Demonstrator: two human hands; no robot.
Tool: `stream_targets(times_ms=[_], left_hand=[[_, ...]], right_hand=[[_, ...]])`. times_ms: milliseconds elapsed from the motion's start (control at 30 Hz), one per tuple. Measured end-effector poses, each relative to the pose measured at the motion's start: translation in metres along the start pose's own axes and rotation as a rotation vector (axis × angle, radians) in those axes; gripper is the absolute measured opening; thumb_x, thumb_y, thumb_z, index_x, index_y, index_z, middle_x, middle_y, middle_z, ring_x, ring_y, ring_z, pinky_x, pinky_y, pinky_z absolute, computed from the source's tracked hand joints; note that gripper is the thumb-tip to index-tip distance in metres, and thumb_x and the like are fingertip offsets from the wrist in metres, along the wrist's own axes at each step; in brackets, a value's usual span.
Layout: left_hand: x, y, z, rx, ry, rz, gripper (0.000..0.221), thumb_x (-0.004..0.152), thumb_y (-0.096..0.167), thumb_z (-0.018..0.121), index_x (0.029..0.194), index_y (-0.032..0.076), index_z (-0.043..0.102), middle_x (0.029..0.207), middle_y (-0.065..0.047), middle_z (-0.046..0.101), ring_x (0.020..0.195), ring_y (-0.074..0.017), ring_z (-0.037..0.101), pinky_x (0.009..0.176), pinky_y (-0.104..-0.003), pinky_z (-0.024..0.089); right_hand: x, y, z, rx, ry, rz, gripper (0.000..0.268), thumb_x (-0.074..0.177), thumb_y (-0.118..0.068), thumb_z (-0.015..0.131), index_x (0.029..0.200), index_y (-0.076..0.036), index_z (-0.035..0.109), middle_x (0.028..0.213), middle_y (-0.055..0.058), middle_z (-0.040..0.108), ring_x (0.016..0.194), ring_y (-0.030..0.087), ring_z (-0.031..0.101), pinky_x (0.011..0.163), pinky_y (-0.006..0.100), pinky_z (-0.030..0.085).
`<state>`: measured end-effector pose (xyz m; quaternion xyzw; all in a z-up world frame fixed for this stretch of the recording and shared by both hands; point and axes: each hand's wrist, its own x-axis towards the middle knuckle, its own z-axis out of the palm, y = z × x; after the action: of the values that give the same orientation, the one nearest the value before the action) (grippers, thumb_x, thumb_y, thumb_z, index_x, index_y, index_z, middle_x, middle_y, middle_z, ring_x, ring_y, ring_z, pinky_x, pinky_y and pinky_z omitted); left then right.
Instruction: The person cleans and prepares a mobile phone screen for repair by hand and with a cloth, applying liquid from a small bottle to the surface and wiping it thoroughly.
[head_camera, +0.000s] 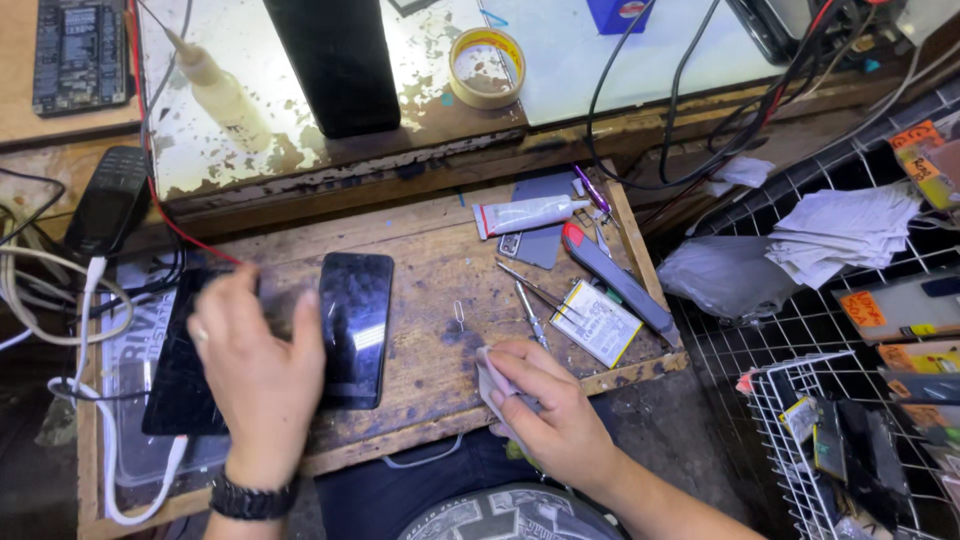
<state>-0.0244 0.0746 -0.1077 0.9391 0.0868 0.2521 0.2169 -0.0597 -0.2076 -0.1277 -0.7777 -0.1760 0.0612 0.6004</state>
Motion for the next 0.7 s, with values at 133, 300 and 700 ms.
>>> stream_targets(times_ms=[133, 300, 700], left_hand=[[-0.035, -0.001, 0.004, 0.130, -0.190, -0.002, 0.057, 0.083, 0.033, 0.082, 0.119, -0.007, 0.064, 0.129, -0.026, 0.057, 0.118, -0.0455, 0.051, 0.094, -0.052, 0.045], [-0.026, 0.013, 0.001, 0.118, -0.307, -0.077, 0.056, 0.075, 0.036, 0.086, 0.107, -0.004, 0.065, 0.122, -0.024, 0.060, 0.111, -0.0438, 0.055, 0.093, -0.049, 0.048], [-0.016, 0.003, 0.022, -1.132, -0.627, -0.716, 0.044, 0.089, 0.000, 0.068, 0.129, -0.007, 0.052, 0.102, -0.017, 0.074, 0.085, -0.0173, 0.072, 0.074, -0.031, 0.061]], right_hand=[[-0.005, 0.006, 0.004, 0.037, -0.027, 0.088, 0.035, 0.092, -0.002, 0.059, 0.126, 0.004, 0.065, 0.126, 0.012, 0.062, 0.110, 0.021, 0.065, 0.087, 0.029, 0.057], [-0.010, 0.006, 0.001, -0.113, -0.016, -0.121, 0.039, 0.088, 0.002, 0.060, 0.127, 0.005, 0.064, 0.125, 0.014, 0.063, 0.115, 0.026, 0.066, 0.099, 0.033, 0.051], [0.004, -0.012, -0.015, -0.182, -0.164, -0.195, 0.050, 0.091, -0.001, 0.062, 0.141, 0.001, 0.054, 0.132, 0.017, 0.059, 0.122, 0.031, 0.063, 0.102, 0.038, 0.050]])
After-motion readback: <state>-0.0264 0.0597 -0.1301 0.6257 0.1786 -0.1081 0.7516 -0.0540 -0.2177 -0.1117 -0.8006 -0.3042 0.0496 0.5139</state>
